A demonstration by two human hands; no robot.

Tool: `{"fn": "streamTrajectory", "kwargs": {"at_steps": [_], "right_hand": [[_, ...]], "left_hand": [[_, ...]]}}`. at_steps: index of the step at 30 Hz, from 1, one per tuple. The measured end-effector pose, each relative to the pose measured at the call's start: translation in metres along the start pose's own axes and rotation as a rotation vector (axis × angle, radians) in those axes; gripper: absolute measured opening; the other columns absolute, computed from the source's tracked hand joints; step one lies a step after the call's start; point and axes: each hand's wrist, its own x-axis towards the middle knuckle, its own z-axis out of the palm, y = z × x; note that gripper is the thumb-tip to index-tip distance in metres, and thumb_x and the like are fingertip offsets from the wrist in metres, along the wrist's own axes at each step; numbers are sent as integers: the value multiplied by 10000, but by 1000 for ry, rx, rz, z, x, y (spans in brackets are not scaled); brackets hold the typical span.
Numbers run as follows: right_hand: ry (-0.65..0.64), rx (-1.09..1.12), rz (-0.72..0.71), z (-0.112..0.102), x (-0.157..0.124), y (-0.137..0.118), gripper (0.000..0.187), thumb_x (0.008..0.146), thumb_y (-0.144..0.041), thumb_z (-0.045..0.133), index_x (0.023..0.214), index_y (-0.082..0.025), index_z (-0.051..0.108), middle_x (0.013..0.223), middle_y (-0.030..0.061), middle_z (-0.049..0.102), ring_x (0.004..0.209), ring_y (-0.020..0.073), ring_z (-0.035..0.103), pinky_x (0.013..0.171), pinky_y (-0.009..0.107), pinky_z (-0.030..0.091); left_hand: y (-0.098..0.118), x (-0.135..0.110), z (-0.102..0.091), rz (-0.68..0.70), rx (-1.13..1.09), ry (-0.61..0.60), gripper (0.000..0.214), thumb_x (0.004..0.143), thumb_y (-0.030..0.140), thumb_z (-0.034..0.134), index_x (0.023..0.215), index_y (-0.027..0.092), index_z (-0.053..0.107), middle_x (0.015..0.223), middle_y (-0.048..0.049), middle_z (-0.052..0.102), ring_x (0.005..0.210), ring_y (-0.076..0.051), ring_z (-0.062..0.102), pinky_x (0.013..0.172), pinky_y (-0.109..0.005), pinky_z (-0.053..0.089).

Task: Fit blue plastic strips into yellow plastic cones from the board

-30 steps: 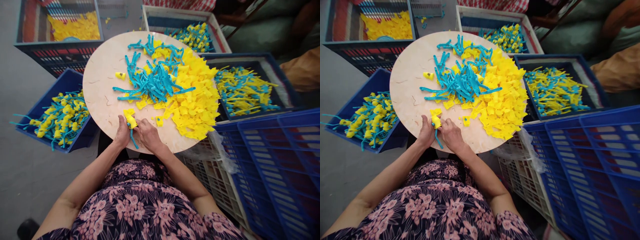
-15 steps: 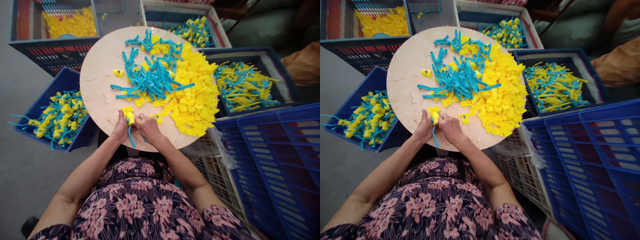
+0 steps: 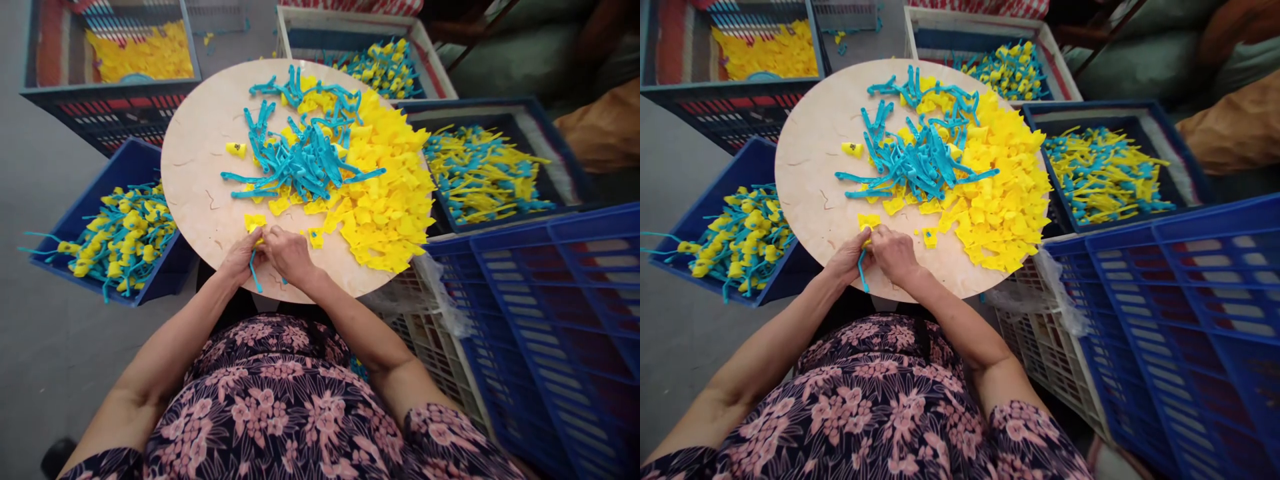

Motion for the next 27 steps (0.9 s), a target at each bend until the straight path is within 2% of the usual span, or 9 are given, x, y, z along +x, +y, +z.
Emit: {"fn": "streamTrajectory", "kwargs": {"at_steps": [3,6,10,15,18,24,27], "right_hand": [[83,145,30,3,-12,10,346,1015,-343,428,1256,-165,600,1167,104,672,1046,202,629,785,260,431],[116,245,71,0,-26,13,346,990,-394,483,1222,-180,624,1128,87,697,1019,204,638,785,266,429],[87,334,105,-6,-33,9,308,944,-364,551,1188,-207,655,1031,58,738,937,199,660,743,269,421],[-9,385,156,-6,-27,11,261,884,-276,560,1077,-201,720,826,33,740,770,182,652,657,259,387],[15,425,150,-6,-26,14,263,854,-197,518,994,-194,740,797,27,736,723,160,636,642,248,378],[50,393,122,-16,-32,6,257,832,-155,499,919,-177,741,860,56,755,795,184,667,669,263,401],[114,423,103,-10,-35,2,248,833,-138,509,952,-164,726,983,87,753,875,203,668,731,284,434]], "left_hand": [[1,-1,-1,-18,-28,2,166,931,271,583,887,113,615,715,-25,708,570,-91,647,614,-199,558],[3,-5,0,-51,-20,19,206,949,302,544,890,116,611,730,-47,724,605,-114,674,595,-208,564],[2,-10,2,-62,-6,66,233,927,335,579,825,126,601,683,-32,709,579,-123,673,569,-211,552],[1,-12,1,-54,60,94,269,882,382,635,794,128,615,687,-34,712,612,-131,689,661,-246,577],[0,-13,-1,-34,101,81,248,872,360,639,813,120,634,705,-43,720,630,-134,695,702,-264,583],[-4,-21,0,102,212,-10,345,740,434,758,864,131,649,683,-26,712,626,-163,703,682,-286,587],[-3,-23,-3,198,270,7,405,679,465,794,873,139,653,686,-16,716,641,-173,710,629,-266,581]]}}
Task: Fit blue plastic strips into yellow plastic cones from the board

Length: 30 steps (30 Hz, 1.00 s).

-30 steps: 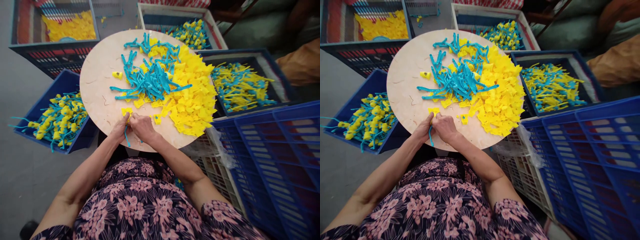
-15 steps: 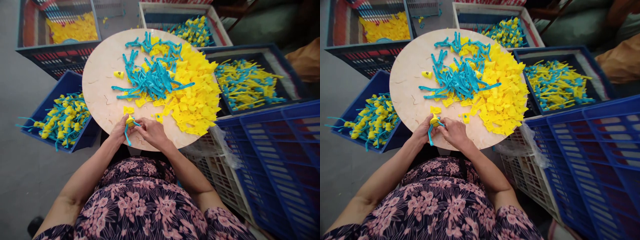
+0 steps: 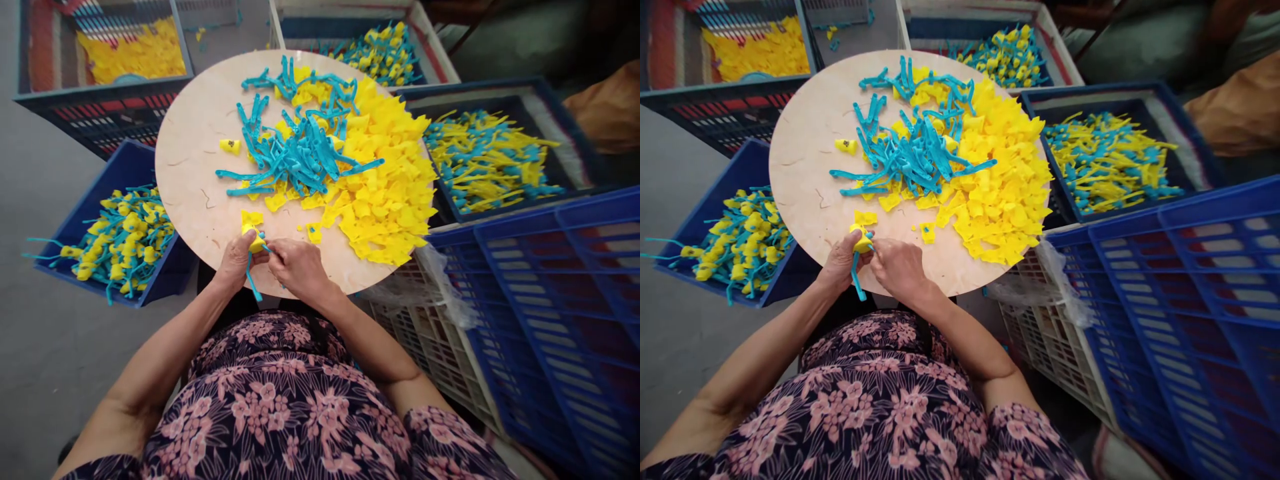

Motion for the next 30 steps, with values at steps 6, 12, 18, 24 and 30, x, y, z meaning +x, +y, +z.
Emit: {"fn": "streamTrajectory", "kwargs": {"at_steps": [6,12,18,24,30], "right_hand": [[-94,650,20,24,5,27,368,941,-455,457,1029,-169,672,815,21,684,598,108,565,565,226,433],[-168,648,-24,24,7,27,479,821,-605,609,963,-149,649,758,-17,579,670,108,522,606,219,414],[-125,715,-106,21,-12,17,364,835,-522,639,877,-161,629,753,-23,567,675,106,489,618,226,401],[-107,746,-228,18,-26,19,421,817,-505,667,1069,-168,653,926,17,661,802,146,575,738,265,456],[-205,886,-239,27,-27,24,458,821,-494,670,1137,-165,634,980,20,663,881,164,601,791,282,477]], "left_hand": [[-4,1,-2,-63,-117,21,378,682,449,778,864,144,650,764,-56,742,750,-205,722,703,-306,587],[-10,-21,7,114,8,-90,356,742,431,738,971,161,697,1131,-84,711,1099,-211,648,905,-256,518],[4,-44,6,296,228,-160,289,749,331,761,1001,196,723,1454,-86,527,1343,-277,463,1044,-296,423],[14,-58,-1,235,289,-372,375,775,390,732,1118,239,709,1439,-90,544,1331,-310,480,1066,-370,415],[22,-59,-6,249,335,-447,359,780,437,729,1058,210,744,1284,-115,654,1344,-320,472,1130,-414,352]]}}
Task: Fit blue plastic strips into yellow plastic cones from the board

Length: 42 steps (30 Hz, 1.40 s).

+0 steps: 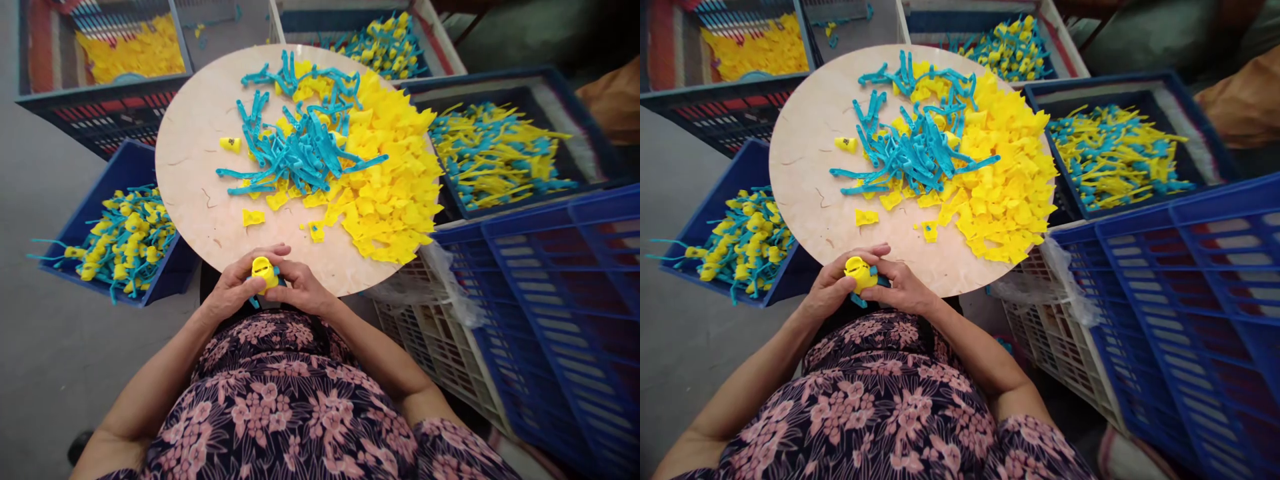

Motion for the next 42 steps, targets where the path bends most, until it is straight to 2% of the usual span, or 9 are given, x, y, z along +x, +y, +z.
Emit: {"fn": "streamTrajectory", "kwargs": {"at_steps": [6,10,16,21,26,31,35,38,42], "right_hand": [[-23,101,99,2,-1,-2,392,807,-502,678,1024,-177,649,951,15,644,873,157,589,765,276,480],[87,116,120,8,2,-5,355,773,-461,717,964,-170,646,854,-11,623,774,126,562,687,245,455],[136,298,381,13,14,6,462,750,-607,691,666,-179,539,520,-73,505,422,58,442,429,192,335],[40,568,485,5,17,8,609,833,-756,475,860,-165,619,649,-6,657,479,84,582,472,187,448],[36,636,563,4,14,7,627,844,-764,441,881,-167,628,658,12,680,501,87,594,493,182,466],[107,410,441,9,6,10,484,656,-604,784,751,-158,621,647,-5,653,527,97,580,523,205,469],[132,70,335,11,2,7,384,750,-547,717,742,-178,611,642,-6,622,579,137,581,566,256,483],[80,-233,226,14,2,1,320,798,-500,665,798,-181,651,723,27,662,676,183,615,621,290,496],[47,-420,193,13,4,2,377,853,-494,582,1061,-195,681,942,81,731,832,230,680,725,340,541]], "left_hand": [[5,-3,12,62,75,136,281,830,413,684,1011,210,757,1127,-106,720,1327,-308,496,1135,-421,351],[0,-1,12,9,86,193,287,816,384,706,1030,198,755,1175,-99,707,1311,-290,511,1133,-370,356],[-20,21,5,-249,-229,416,256,815,387,663,872,145,724,932,-95,753,916,-253,714,823,-330,564],[-20,33,2,-462,-409,372,302,879,349,540,996,115,691,671,-54,712,406,-148,587,497,-294,529],[-21,35,-1,-562,-465,277,374,885,422,531,1051,113,661,603,-38,668,316,-137,507,428,-307,493],[-27,24,14,-345,-272,373,358,796,459,671,927,127,684,582,-8,626,350,-94,469,366,-227,369],[-34,7,23,-207,-114,407,435,743,533,717,971,164,697,728,-23,674,511,-108,540,486,-231,434],[-32,-10,22,-110,-2,415,393,773,482,716,1023,178,706,968,-65,708,796,-165,636,714,-260,505],[-21,-35,6,18,-14,554,387,805,463,701,1072,185,672,1077,-95,715,958,-202,661,862,-294,504]]}}
